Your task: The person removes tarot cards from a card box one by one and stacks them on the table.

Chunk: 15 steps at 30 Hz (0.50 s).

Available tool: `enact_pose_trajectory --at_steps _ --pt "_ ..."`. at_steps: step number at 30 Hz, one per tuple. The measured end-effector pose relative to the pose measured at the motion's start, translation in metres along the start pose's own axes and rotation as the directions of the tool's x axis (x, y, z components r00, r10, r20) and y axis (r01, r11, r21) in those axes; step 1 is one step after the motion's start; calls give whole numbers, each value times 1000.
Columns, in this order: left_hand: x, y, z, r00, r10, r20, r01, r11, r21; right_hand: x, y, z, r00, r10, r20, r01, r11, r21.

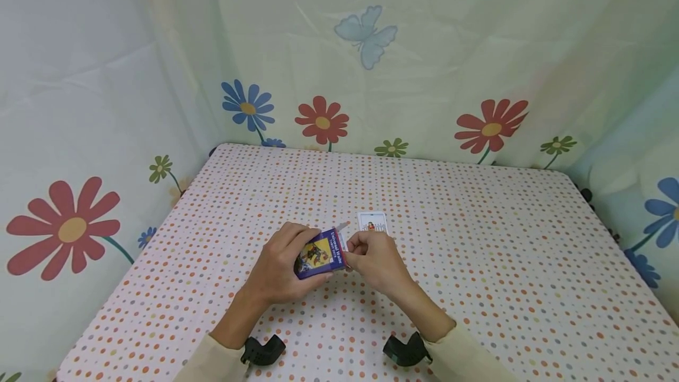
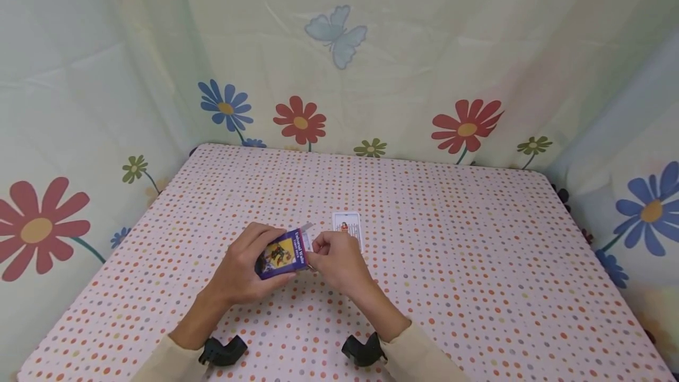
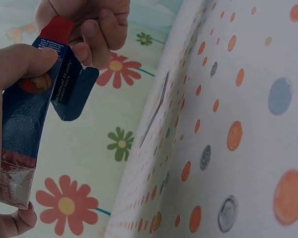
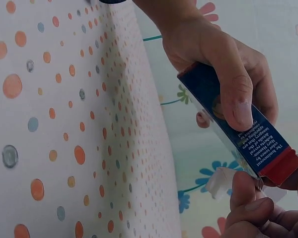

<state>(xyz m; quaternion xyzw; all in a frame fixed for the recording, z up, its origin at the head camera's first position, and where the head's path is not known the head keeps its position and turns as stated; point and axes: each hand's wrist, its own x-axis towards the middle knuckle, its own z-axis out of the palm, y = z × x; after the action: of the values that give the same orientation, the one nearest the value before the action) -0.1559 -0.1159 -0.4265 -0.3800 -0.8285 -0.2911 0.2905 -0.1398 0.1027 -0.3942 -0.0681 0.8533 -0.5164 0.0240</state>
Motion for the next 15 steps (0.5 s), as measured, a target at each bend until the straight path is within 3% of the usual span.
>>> enact_pose_trajectory --at_steps 6,15 --pt "0 0 0 1000 3 0 -3 1000 0 -1 1 -3 999 -10 52 8 1000 29" --pt "0 0 -1 1000 -10 -13 10 1000 -13 6 4 -24 988 -4 156 -14 993 115"
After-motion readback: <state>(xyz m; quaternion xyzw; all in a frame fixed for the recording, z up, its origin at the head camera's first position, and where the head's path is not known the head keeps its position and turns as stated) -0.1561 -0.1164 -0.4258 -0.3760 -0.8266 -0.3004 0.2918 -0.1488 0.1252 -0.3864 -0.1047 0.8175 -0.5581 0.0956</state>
